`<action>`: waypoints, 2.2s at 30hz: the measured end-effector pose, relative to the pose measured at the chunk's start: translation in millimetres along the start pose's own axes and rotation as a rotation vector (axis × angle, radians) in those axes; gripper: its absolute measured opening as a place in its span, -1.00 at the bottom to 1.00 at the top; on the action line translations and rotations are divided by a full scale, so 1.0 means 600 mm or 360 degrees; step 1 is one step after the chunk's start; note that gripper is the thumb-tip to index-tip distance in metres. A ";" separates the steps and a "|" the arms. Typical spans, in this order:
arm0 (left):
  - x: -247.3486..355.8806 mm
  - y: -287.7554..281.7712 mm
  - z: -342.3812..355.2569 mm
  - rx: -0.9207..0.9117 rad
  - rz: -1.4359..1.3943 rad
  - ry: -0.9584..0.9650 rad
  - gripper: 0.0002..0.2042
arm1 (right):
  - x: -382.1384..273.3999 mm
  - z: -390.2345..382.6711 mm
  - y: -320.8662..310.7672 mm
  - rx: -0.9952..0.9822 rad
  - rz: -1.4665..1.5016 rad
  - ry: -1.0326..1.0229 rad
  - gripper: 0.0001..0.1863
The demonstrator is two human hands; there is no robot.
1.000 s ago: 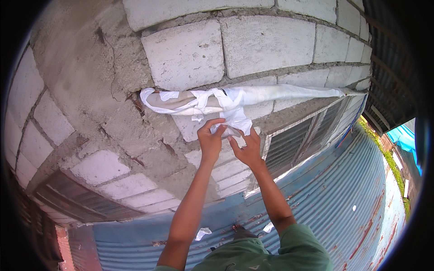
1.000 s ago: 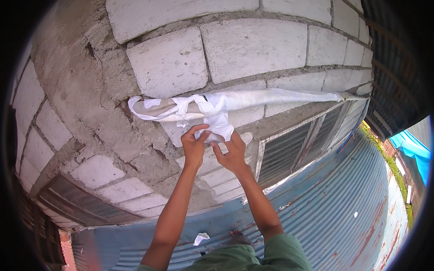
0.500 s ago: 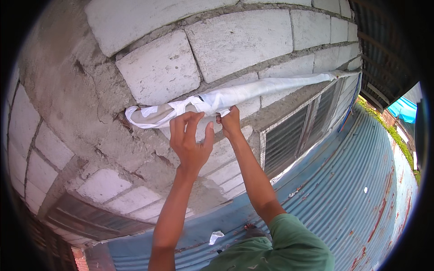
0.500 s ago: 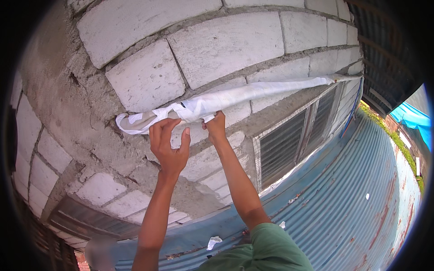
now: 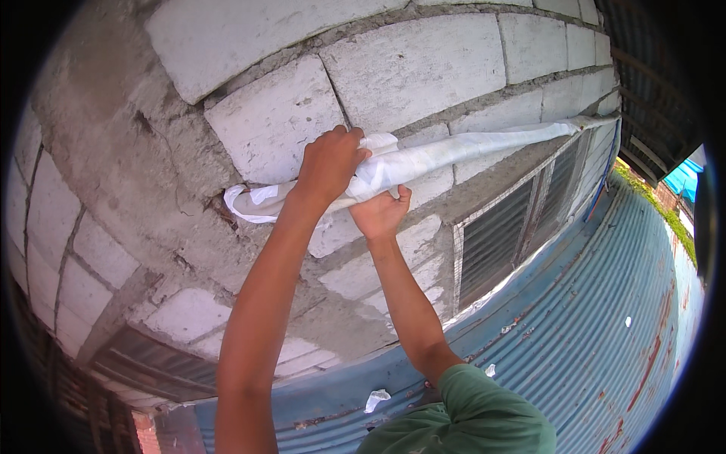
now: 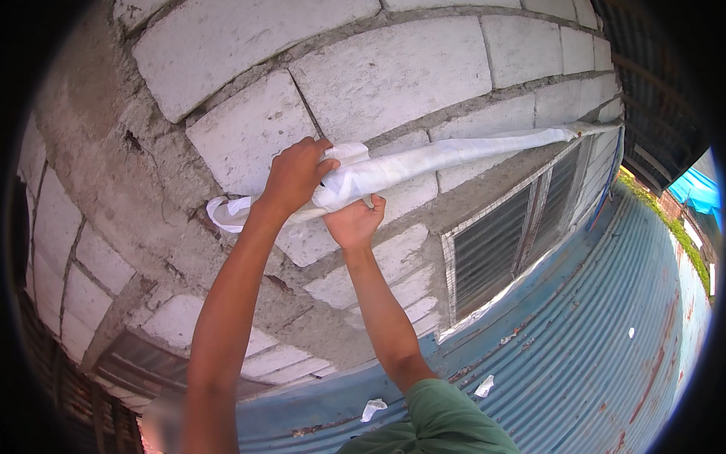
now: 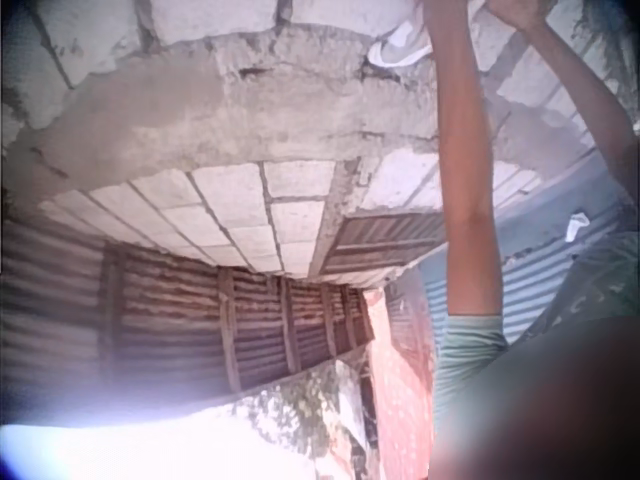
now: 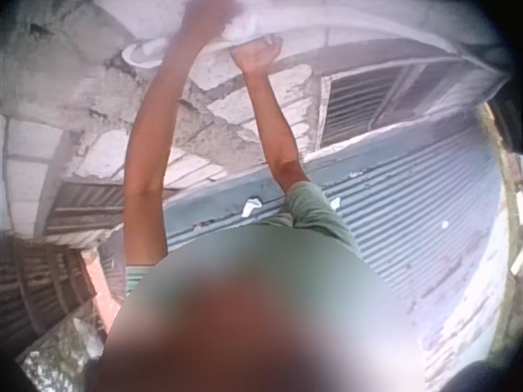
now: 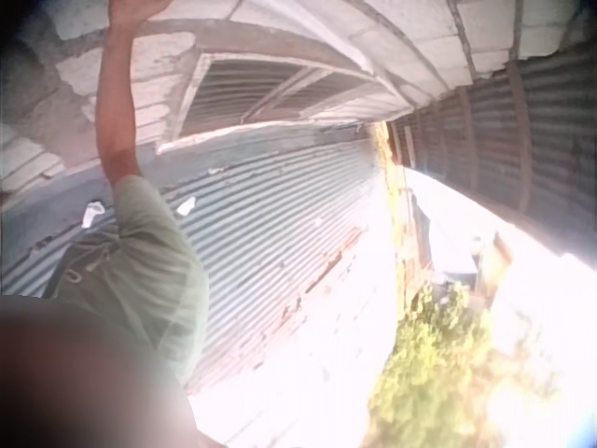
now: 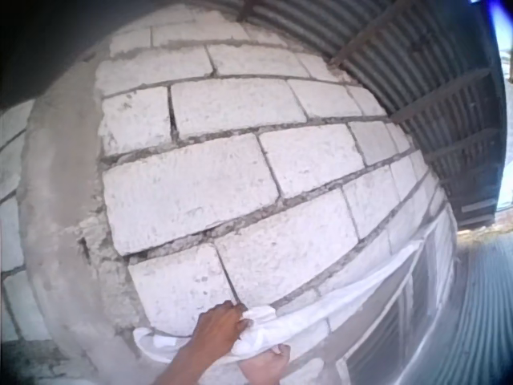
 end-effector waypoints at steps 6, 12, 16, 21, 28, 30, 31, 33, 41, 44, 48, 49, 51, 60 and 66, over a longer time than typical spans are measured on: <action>0.067 0.040 -0.145 0.0357 -0.0525 0.0449 -0.58 | -0.049 -0.136 0.024 0.0268 -0.1459 -0.0536 -0.27; 0.069 0.112 -0.209 -0.0342 -0.0535 0.0236 -0.65 | -0.097 -0.193 -0.003 0.0330 -0.2160 -0.0221 -0.42; 0.079 0.069 -0.182 0.0147 -0.0127 0.0545 -0.57 | -0.108 -0.127 -0.024 0.0799 -0.2045 -0.0476 -0.65; 0.028 0.019 -0.072 0.0272 -0.0090 0.0183 -0.67 | -0.075 -0.045 -0.032 0.0962 -0.1739 -0.0649 -0.70; 0.014 0.014 0.004 -0.0148 0.0049 -0.0130 -0.65 | -0.026 -0.022 -0.014 0.0516 -0.0559 -0.0373 -0.56; 0.021 0.014 0.008 -0.0029 0.0137 -0.0097 -0.65 | -0.021 -0.013 0.003 0.0182 -0.0317 -0.0239 -0.48; 0.023 0.015 0.009 0.0064 0.0171 -0.0056 -0.66 | -0.016 -0.011 0.005 0.0261 -0.0155 -0.0197 -0.46; 0.021 0.021 0.012 0.0153 0.0149 -0.0066 -0.68 | -0.009 -0.009 0.009 0.0251 0.0168 -0.0088 -0.41; 0.055 0.032 -0.065 0.0372 -0.0934 0.0302 -0.80 | -0.066 -0.110 0.051 0.0488 -0.1686 -0.1017 -0.26; 0.101 0.082 -0.138 0.0076 -0.0975 0.0557 -0.73 | -0.102 -0.172 0.084 0.0307 -0.2449 -0.1208 -0.22; 0.095 0.140 -0.171 -0.0217 -0.0967 0.0380 -0.70 | -0.143 -0.218 0.054 0.0408 -0.2658 -0.0657 -0.44; 0.092 0.146 -0.172 -0.0360 -0.0900 0.0244 -0.70 | -0.151 -0.214 0.033 0.0521 -0.2475 -0.0661 -0.46; 0.095 0.131 -0.160 -0.0089 -0.0501 0.0593 -0.69 | -0.157 -0.189 -0.014 0.0765 -0.2055 -0.0651 -0.51; 0.058 0.065 0.019 -0.0062 -0.0081 0.0076 -0.67 | -0.113 -0.027 -0.040 0.1060 -0.1427 -0.1184 -0.77; 0.054 0.083 0.051 -0.0349 -0.0012 -0.0183 -0.61 | -0.023 -0.043 0.025 0.1045 -0.0955 -0.0447 -0.50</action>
Point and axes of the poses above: each hand's wrist, its own z-axis towards the middle knuckle, its own y-axis out of the palm, x = y × z, the point moved 2 cm from there along z, towards the middle knuckle, and after that the axes turned 3 degrees about -z, right-handed, at the moved point
